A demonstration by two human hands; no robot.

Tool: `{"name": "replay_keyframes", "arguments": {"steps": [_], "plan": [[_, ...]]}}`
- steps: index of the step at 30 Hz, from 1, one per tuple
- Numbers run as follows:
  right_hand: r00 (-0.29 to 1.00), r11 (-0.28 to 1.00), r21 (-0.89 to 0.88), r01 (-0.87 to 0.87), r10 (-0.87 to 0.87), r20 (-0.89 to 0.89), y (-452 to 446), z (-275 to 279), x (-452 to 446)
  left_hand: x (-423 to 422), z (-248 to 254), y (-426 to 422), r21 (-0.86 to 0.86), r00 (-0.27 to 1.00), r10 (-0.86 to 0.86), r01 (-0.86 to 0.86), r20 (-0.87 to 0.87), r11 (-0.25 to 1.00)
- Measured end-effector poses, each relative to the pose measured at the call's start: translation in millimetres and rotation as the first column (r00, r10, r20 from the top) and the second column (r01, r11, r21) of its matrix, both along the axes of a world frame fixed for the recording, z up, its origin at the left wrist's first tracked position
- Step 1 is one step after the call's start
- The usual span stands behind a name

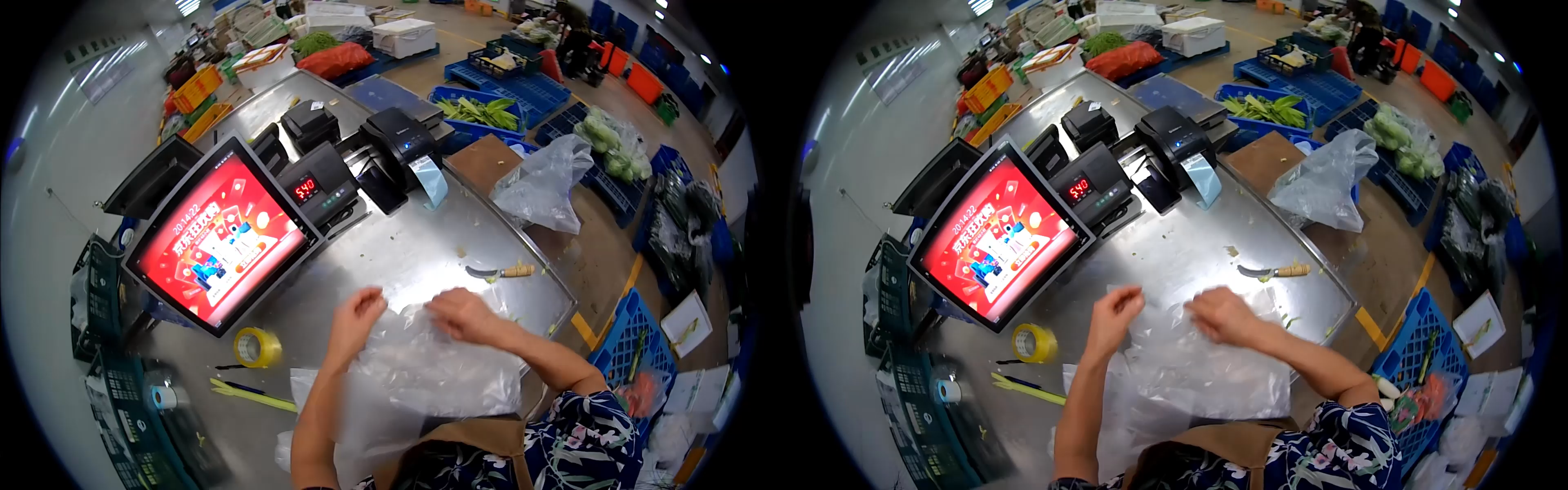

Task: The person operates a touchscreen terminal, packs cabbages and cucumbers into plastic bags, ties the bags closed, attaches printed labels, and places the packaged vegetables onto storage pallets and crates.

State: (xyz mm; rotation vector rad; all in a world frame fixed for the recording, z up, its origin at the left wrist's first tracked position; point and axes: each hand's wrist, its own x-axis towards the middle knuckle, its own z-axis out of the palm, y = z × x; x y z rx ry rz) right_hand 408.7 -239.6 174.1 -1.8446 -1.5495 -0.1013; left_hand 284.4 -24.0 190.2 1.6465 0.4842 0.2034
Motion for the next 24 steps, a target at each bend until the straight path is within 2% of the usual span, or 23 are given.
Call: {"name": "replay_keyframes", "arguments": {"steps": [3, 5, 9, 10, 13, 14, 17, 21, 24], "plan": [[0.99, 0.981, 0.156, 0.111, -0.123, 0.07, 0.4, -7.2, 102.3, 96.0, -28.5, -4.8, -0.033, 0.995, 0.067, -0.065, 0.073, 0.997], [0.978, 0.97, 0.18, 0.161, -0.182, 0.105, 5.2, -28.2, 179.2, 158.5, -45.0, -10.3, -0.096, 0.993, 0.116, -0.113, 0.029, 0.989], [0.957, 0.937, 0.261, 0.232, -0.268, 0.11, 30.8, -37.5, 279.1, 267.9, -93.3, -10.7, -0.082, 0.955, 0.298, -0.296, 0.003, 0.952], [0.959, 0.938, 0.272, 0.216, -0.256, 0.12, 39.0, -39.1, 295.9, 287.2, -96.1, -11.5, -0.073, 0.94, 0.34, -0.339, 0.003, 0.938], [0.969, 0.952, 0.268, 0.149, -0.195, 0.155, 63.5, -44.5, 329.6, 324.0, -100.3, -13.3, -0.214, 0.934, 0.344, -0.356, -0.093, 0.91], [0.974, 0.962, 0.248, 0.114, -0.158, 0.165, 72.0, -46.6, 336.2, 334.3, -108.8, -13.3, -0.187, 0.917, 0.388, -0.4, -0.095, 0.897], [0.971, 0.976, 0.22, -0.014, -0.04, 0.237, 97.8, -54.8, 347.1, 349.1, -120.0, -14.8, -0.334, 0.915, 0.403, -0.378, 0.003, 0.863], [0.934, 0.984, 0.119, -0.13, 0.082, 0.348, 122.7, -69.6, 357.5, 352.8, -135.5, -1.5, -0.209, 0.91, 0.414, -0.403, 0.007, 0.891], [0.888, 0.978, 0.106, -0.177, 0.112, 0.446, 132.5, -79.5, 362.5, 354.8, -130.7, -2.9, -0.253, 0.901, 0.419, -0.381, 0.113, 0.889]]}}
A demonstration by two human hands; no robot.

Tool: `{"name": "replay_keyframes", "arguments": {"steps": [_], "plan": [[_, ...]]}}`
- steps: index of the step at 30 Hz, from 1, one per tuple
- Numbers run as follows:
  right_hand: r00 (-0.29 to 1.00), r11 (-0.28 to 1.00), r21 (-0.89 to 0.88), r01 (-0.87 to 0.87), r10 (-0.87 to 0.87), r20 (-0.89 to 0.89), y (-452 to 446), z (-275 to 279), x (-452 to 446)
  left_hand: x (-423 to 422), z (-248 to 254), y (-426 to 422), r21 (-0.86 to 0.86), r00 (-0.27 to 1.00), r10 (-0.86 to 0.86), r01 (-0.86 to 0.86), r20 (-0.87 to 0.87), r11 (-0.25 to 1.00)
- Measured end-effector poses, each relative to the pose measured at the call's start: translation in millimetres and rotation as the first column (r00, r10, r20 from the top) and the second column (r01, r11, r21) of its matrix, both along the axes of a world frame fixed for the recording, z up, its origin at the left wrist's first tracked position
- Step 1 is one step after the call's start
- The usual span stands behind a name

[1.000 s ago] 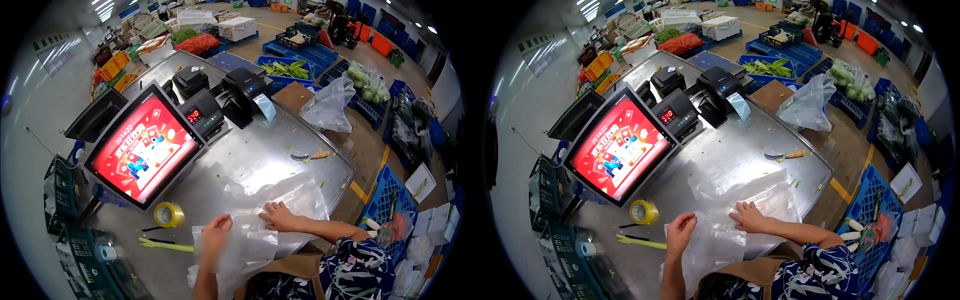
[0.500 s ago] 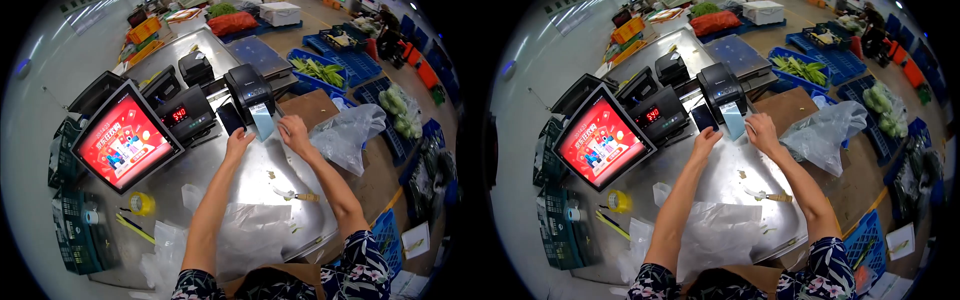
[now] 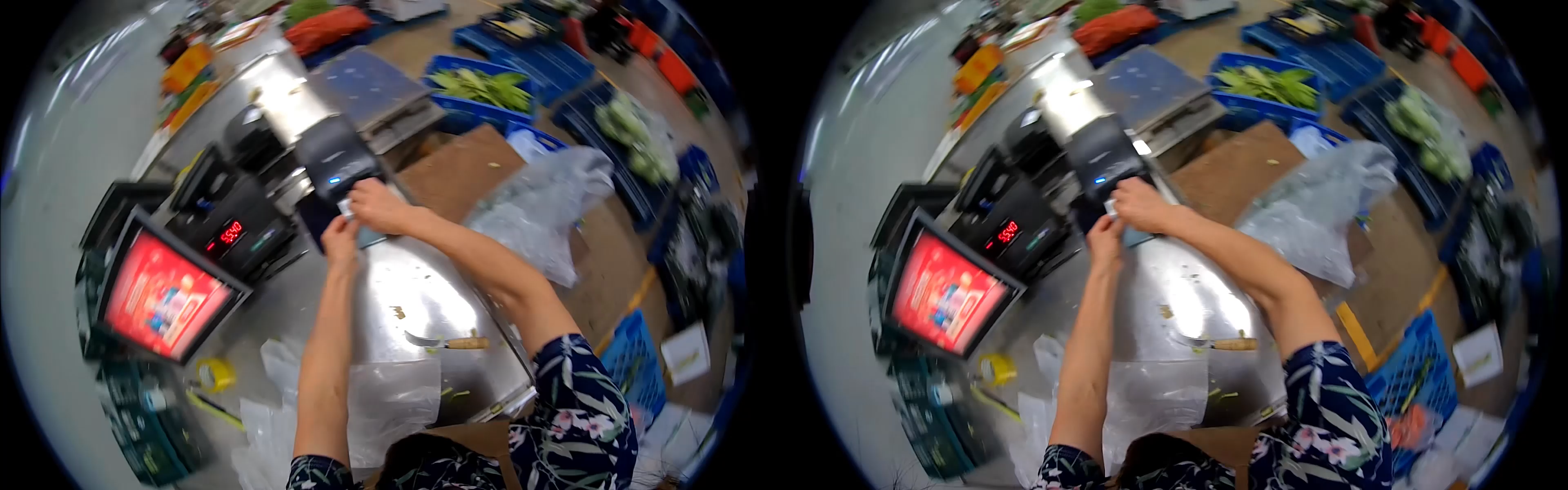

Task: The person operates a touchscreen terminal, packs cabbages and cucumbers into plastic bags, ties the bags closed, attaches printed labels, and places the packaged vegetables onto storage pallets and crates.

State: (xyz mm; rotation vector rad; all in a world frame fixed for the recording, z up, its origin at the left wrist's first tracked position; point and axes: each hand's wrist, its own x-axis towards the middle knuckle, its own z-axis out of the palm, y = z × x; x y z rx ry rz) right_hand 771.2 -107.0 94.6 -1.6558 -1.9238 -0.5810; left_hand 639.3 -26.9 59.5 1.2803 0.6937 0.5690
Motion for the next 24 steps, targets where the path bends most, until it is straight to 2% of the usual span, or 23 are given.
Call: {"name": "replay_keyframes", "arguments": {"steps": [5, 8, 11, 15, 18, 21, 22, 24], "plan": [[0.992, 0.998, -0.016, 0.062, -0.06, 0.114, -11.2, 7.7, 0.1, 1.8, -9.9, 7.7, -0.119, 0.983, -0.012, 0.034, 0.181, 0.992], [0.988, 0.995, 0.012, 0.101, -0.102, 0.117, -12.6, 6.8, 0.6, 0.0, -5.7, 5.8, -0.141, 0.975, -0.039, 0.071, 0.216, 0.987], [0.996, 0.994, 0.066, 0.091, -0.089, -0.028, -10.7, 6.6, -1.7, -1.0, -6.2, 7.7, -0.135, 0.977, -0.064, 0.093, 0.204, 0.986], [0.988, 0.992, 0.072, 0.1, -0.091, -0.125, -7.4, 5.8, -0.6, -2.6, -9.2, 6.9, -0.164, 0.984, -0.101, 0.125, 0.148, 0.979], [0.982, 0.986, 0.105, 0.131, -0.114, -0.149, -1.6, 7.3, 0.1, -3.7, -13.8, 0.3, -0.239, 0.967, -0.136, 0.187, 0.214, 0.953], [0.937, 0.95, 0.23, 0.21, -0.129, -0.324, 8.8, 10.2, 7.8, -6.2, -16.2, -4.1, -0.295, 0.981, -0.086, 0.136, 0.176, 0.946], [0.896, 0.95, 0.181, 0.254, -0.161, -0.413, 3.3, 22.6, 8.3, -6.3, -16.0, -3.8, -0.287, 0.985, -0.078, 0.12, 0.152, 0.95], [0.835, 0.929, 0.251, 0.272, -0.099, -0.541, -14.8, 42.1, 19.2, -10.8, -9.3, -4.5, -0.114, 0.998, -0.055, 0.051, -0.031, 0.992]]}}
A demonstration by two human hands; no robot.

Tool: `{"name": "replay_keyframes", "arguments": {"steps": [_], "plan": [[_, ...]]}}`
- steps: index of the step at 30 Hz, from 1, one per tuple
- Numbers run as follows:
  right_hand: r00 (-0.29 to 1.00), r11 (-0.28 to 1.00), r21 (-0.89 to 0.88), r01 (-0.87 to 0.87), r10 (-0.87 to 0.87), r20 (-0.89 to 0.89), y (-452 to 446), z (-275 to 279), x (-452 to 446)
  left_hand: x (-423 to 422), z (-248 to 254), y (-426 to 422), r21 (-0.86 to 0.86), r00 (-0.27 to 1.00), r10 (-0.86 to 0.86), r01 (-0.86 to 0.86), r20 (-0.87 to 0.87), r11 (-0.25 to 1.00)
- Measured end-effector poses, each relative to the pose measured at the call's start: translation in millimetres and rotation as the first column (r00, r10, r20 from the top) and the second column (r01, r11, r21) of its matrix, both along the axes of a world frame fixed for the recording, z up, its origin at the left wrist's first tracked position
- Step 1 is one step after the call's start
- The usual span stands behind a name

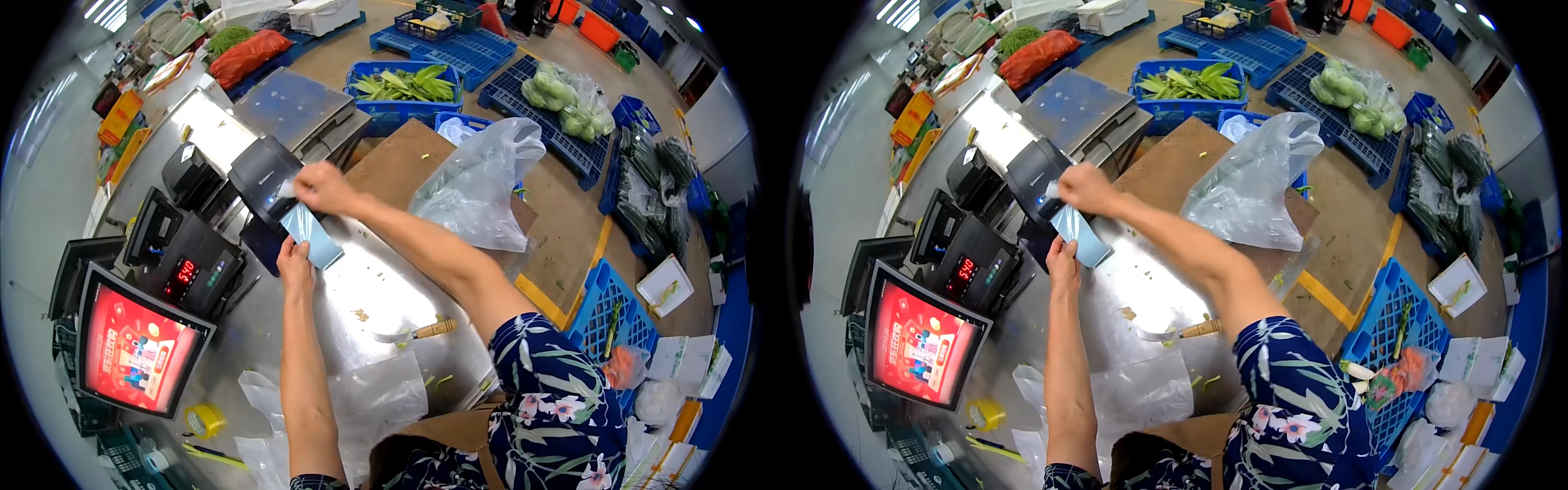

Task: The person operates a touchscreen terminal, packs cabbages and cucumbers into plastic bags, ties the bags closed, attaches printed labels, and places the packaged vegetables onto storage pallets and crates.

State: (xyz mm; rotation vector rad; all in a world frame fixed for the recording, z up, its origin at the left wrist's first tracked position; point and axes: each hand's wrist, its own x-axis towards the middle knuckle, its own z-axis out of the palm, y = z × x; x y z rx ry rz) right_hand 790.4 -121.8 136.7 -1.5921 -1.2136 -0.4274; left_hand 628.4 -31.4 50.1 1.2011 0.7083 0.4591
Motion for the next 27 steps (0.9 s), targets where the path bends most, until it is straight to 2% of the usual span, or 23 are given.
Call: {"name": "replay_keyframes", "arguments": {"steps": [1, 2, 3, 4, 5, 6, 7, 8, 9, 11, 12, 15, 19, 22, 25, 27], "plan": [[0.998, 0.999, 0.051, -0.004, 0.008, -0.068, -14.4, 6.8, 6.6, -2.7, 3.0, -2.3, 0.092, 0.996, 0.022, -0.014, -0.088, 0.996], [0.976, 1.0, 0.024, 0.014, -0.008, -0.219, -38.3, 15.9, 13.1, -3.6, 2.1, -3.7, 0.435, 0.962, 0.116, 0.003, -0.248, 0.9], [0.932, 1.0, -0.009, 0.027, -0.028, -0.361, -66.7, 21.9, 24.1, -5.4, 18.0, -18.7, 0.698, 0.968, 0.191, -0.025, -0.161, 0.716], [0.907, 0.995, -0.036, 0.09, -0.097, -0.409, -90.9, 13.5, 44.7, -7.3, 50.9, -49.3, 0.888, 0.97, 0.235, -0.056, -0.06, 0.457], [0.876, 0.986, -0.119, 0.115, -0.157, -0.456, -118.1, 4.2, 70.0, -4.7, 73.1, -79.8, 0.985, 0.969, 0.243, -0.084, 0.046, 0.15], [0.83, 0.968, -0.131, 0.215, -0.252, -0.498, -143.1, -6.4, 89.0, 4.0, 79.0, -105.4, 0.957, 0.999, -0.03, -0.01, 0.019, 0.289], [0.791, 0.918, -0.194, 0.346, -0.397, -0.465, -163.8, -34.1, 120.7, 14.2, 81.2, -133.4, 0.911, 0.953, -0.301, 0.097, 0.03, 0.401], [0.696, 0.901, -0.212, 0.379, -0.429, -0.576, -183.7, -54.5, 143.2, 25.6, 80.3, -167.3, 0.937, 0.904, -0.426, 0.169, -0.024, 0.306], [0.59, 0.883, -0.234, 0.408, -0.45, -0.67, -200.2, -69.1, 162.1, 36.4, 79.4, -202.7, 0.919, 0.842, -0.493, 0.347, -0.219, 0.186], [0.598, 0.843, -0.301, 0.446, -0.531, -0.6, -225.9, -88.9, 186.3, 56.4, 55.9, -270.7, 0.83, 0.683, -0.524, 0.55, -0.509, -0.091], [0.603, 0.822, -0.331, 0.463, -0.566, -0.562, -234.3, -97.7, 198.2, 67.5, 35.4, -297.7, 0.839, 0.674, -0.521, 0.515, -0.523, -0.176], [0.584, 0.835, -0.378, 0.4, -0.55, -0.597, -248.2, -124.6, 234.0, 103.8, -18.8, -353.6, 0.866, 0.747, -0.438, 0.429, -0.5, -0.256], [0.634, 0.851, -0.399, 0.341, -0.521, -0.571, -262.8, -122.0, 250.7, 137.5, -44.0, -372.5, 0.845, 0.679, -0.504, 0.452, -0.534, -0.286], [0.738, 0.835, -0.422, 0.353, -0.526, -0.424, -273.9, -106.6, 260.1, 137.8, -37.9, -389.5, 0.692, 0.403, -0.683, 0.691, -0.609, -0.209], [0.867, 0.883, -0.381, 0.273, -0.398, -0.299, -275.2, -96.8, 263.2, 105.4, 1.2, -390.9, 0.781, 0.485, -0.798, 0.624, -0.358, 0.03], [0.956, 0.897, -0.351, 0.267, -0.294, -0.023, -273.3, -99.7, 254.7, 92.9, 32.0, -382.6, 0.754, 0.506, -0.791, 0.65, -0.343, 0.089]]}}
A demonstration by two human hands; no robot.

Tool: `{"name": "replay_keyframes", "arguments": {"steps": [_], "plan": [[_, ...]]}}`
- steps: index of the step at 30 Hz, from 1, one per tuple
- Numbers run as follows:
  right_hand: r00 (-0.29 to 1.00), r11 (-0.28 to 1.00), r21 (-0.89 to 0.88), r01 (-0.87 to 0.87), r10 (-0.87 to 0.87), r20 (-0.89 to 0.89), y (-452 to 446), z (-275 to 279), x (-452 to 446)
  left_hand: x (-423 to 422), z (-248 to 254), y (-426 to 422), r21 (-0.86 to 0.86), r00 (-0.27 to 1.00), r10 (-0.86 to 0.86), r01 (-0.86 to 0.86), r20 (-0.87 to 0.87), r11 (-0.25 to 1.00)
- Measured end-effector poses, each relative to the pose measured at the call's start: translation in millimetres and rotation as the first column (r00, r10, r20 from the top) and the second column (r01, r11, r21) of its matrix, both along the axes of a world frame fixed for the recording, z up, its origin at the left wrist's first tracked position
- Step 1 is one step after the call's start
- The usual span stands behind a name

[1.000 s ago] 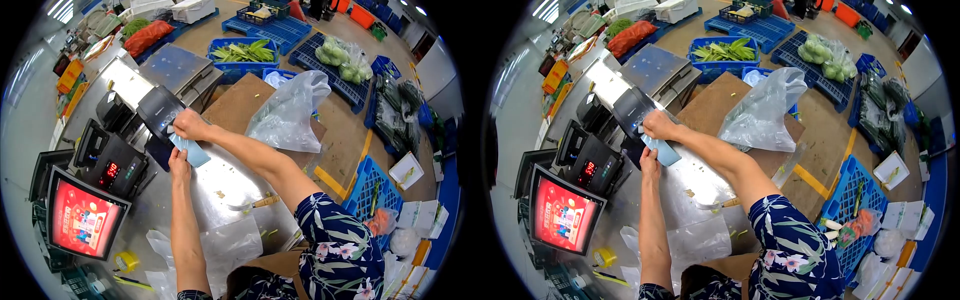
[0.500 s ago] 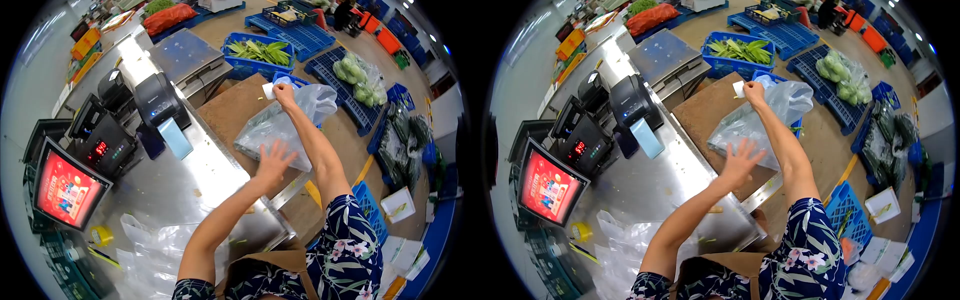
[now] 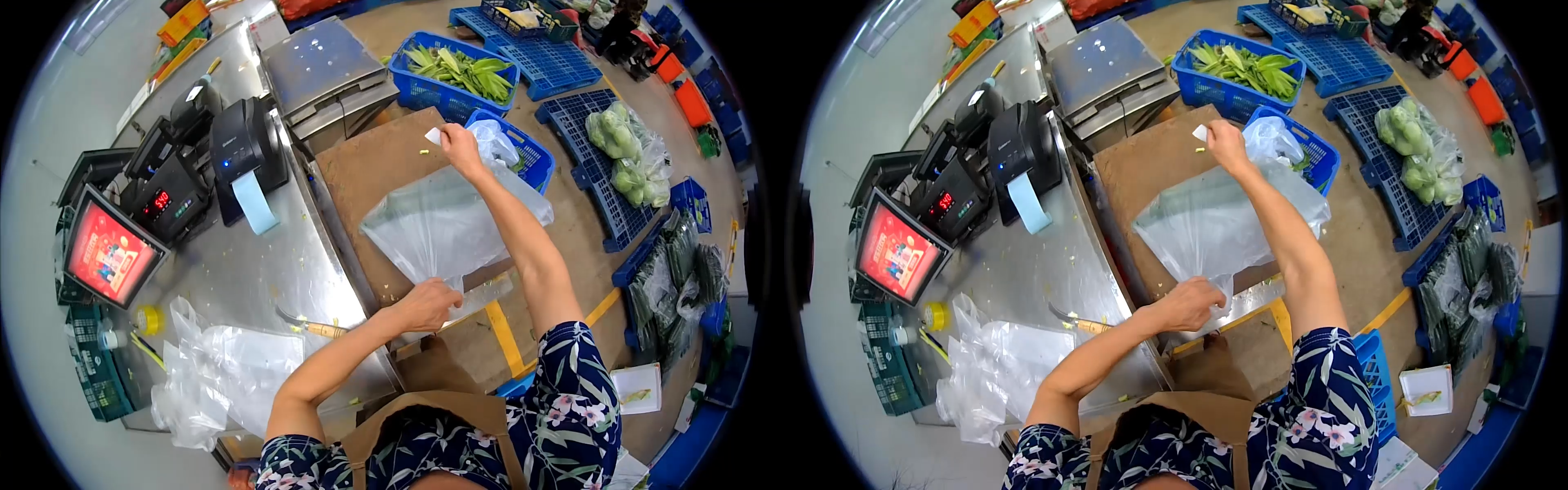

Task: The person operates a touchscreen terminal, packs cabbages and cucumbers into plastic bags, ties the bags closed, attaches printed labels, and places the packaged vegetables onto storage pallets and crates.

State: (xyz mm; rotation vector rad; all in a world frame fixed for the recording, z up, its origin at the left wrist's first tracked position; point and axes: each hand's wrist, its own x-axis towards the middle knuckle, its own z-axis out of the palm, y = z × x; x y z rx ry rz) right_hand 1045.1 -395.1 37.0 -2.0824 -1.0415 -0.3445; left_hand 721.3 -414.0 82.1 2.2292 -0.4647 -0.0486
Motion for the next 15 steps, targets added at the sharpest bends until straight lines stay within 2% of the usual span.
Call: {"name": "replay_keyframes", "arguments": {"steps": [3, 5, 7, 9, 12, 15], "plan": [[0.922, 0.962, -0.227, -0.149, 0.219, 0.32, -4.3, -9.4, -18.6, -10.5, 28.3, 11.8, -0.118, 0.996, 0.088, -0.088, 0.0, 0.989], [0.865, 0.912, -0.378, -0.161, 0.315, 0.391, -9.5, -49.4, -34.3, -10.5, 41.6, 17.3, -0.172, 0.996, 0.089, -0.091, -0.021, 0.981], [0.823, 0.696, -0.675, -0.246, 0.518, 0.234, -28.9, -87.0, -61.6, -13.4, 43.6, 19.7, -0.213, 0.995, 0.095, -0.097, -0.02, 0.972], [0.872, 0.712, -0.617, -0.336, 0.483, 0.082, -49.6, -98.8, -92.6, -19.7, 36.4, 17.5, -0.246, 0.994, 0.109, -0.106, -0.004, 0.964], [0.922, 0.742, -0.549, -0.384, 0.342, -0.183, -71.9, -60.1, -116.8, -31.7, 39.6, 13.0, -0.138, 0.999, 0.044, -0.046, -0.016, 0.989], [0.936, 0.815, -0.494, -0.302, 0.157, -0.314, -107.7, -40.9, -126.9, -42.7, 40.2, 1.9, -0.063, 0.999, -0.007, 0.01, 0.044, 0.998]]}}
